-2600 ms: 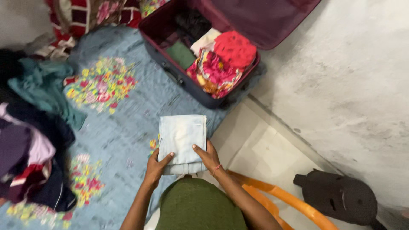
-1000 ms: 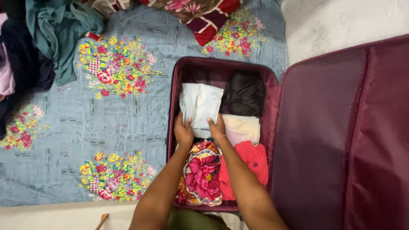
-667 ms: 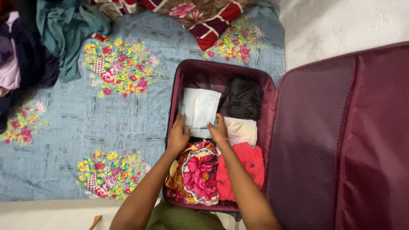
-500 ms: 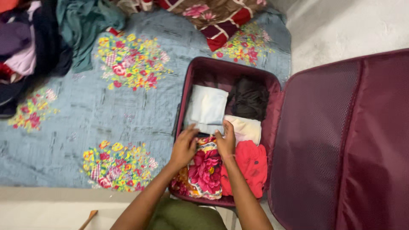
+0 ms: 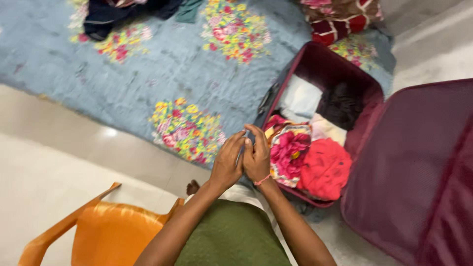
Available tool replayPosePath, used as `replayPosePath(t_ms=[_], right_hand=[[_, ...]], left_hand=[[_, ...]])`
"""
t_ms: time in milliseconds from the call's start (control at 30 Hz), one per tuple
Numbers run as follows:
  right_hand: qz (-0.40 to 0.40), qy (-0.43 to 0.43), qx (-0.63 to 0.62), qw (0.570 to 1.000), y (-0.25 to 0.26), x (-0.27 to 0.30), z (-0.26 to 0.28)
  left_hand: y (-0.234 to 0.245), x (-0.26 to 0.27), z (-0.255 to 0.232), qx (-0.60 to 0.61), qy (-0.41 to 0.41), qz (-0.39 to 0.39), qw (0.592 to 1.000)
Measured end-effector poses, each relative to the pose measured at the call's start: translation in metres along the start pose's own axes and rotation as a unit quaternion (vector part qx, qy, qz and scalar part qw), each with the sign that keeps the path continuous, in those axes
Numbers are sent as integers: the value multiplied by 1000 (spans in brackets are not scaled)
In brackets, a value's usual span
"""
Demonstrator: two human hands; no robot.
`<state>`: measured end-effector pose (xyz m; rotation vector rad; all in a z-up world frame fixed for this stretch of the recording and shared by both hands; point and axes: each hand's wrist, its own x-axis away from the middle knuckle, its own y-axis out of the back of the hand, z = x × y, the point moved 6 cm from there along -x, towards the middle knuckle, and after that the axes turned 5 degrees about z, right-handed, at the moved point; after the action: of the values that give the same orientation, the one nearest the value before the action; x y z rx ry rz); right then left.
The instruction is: The person folds several clothing items on a bed and places them into a suitcase, handling a grey shirt, a white top, a red garment, and a floral patterned item. They then take a pair of navy blue pants, smooth them out on the bed, and fold them into a square.
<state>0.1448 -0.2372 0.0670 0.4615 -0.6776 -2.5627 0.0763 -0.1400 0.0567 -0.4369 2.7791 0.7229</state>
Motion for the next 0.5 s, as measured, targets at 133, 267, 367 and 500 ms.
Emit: replayPosePath(t_ms=[133, 267, 367, 500], right_hand=[[20, 60, -7, 998, -48, 42, 48], [42, 83, -33, 995, -85, 89, 91], [103, 94, -40, 989, -95, 116, 112], [179, 104, -58, 977, -99, 152, 125]], left_hand=[[50, 59, -1, -40, 6, -51, 998], [84, 113, -5, -40, 18, -61, 997], [100, 152, -10, -61, 31, -79, 995], [103, 201, -20, -67, 68, -111, 989]])
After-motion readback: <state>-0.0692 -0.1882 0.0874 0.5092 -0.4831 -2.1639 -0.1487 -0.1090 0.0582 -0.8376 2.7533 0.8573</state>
